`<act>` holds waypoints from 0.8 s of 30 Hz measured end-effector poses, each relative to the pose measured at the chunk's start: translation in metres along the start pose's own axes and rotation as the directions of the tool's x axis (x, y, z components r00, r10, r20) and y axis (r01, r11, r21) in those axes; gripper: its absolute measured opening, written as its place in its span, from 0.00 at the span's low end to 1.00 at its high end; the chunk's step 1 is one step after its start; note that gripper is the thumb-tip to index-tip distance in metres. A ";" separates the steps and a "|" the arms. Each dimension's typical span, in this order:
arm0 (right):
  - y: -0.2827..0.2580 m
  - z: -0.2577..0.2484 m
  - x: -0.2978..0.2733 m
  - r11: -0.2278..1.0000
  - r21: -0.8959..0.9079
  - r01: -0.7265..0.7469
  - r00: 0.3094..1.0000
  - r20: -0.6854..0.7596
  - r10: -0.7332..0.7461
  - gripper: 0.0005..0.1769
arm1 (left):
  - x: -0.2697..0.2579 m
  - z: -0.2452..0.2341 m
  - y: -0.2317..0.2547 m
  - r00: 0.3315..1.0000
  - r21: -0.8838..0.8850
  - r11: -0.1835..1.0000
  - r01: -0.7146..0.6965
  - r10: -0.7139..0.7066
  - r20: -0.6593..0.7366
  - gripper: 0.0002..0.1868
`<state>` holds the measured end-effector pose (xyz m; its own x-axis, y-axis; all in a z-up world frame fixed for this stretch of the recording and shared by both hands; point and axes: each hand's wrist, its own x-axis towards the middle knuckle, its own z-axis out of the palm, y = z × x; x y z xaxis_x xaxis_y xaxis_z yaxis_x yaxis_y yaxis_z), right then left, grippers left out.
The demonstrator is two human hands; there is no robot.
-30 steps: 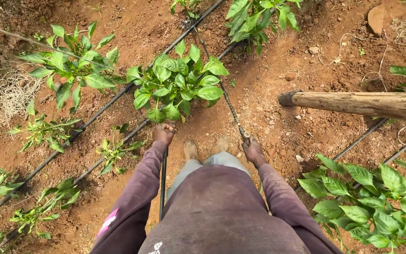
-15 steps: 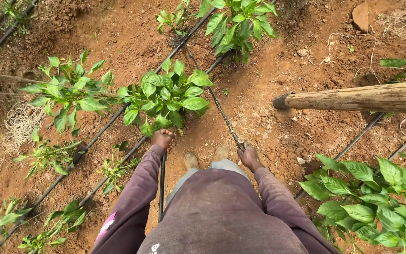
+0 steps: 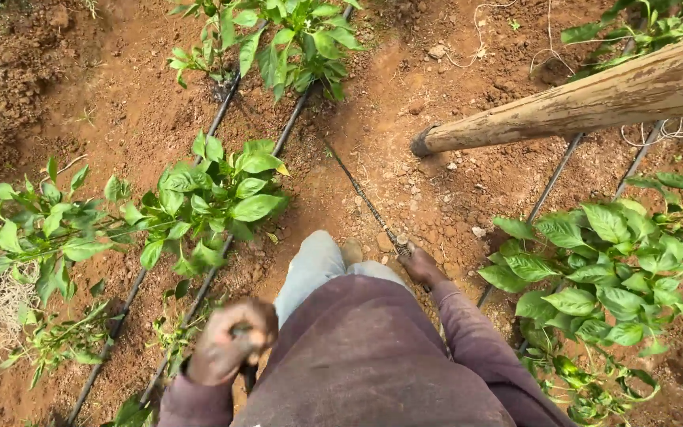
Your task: The person is walking through rows of pepper plants, using a handheld spray wand to apply liquid to the foliage.
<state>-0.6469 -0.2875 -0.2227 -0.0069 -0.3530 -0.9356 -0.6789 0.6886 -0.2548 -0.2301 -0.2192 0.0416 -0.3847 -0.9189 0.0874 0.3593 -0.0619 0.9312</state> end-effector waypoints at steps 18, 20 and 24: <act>-0.049 -0.107 0.078 0.960 0.262 0.101 0.942 -0.336 -0.008 0.37 | 0.229 -0.078 -0.003 0.976 0.009 0.978 0.208 -0.209 0.060 0.18; -0.082 -0.122 0.088 0.964 0.244 0.107 0.942 -0.334 -0.020 0.37 | 0.314 -0.122 -0.068 0.966 0.187 0.948 0.257 -0.252 -0.052 0.10; -0.149 -0.154 0.086 0.978 0.198 0.073 0.939 -0.345 0.000 0.50 | 0.372 -0.243 -0.288 0.659 0.464 0.481 0.744 -0.414 -0.628 0.13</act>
<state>-0.6594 -0.5185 -0.2278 -0.2600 -0.5500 -0.7937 -0.5191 0.7727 -0.3654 -0.2699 -0.6377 -0.2806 0.1316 -0.8246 -0.5502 -0.5081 -0.5327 0.6768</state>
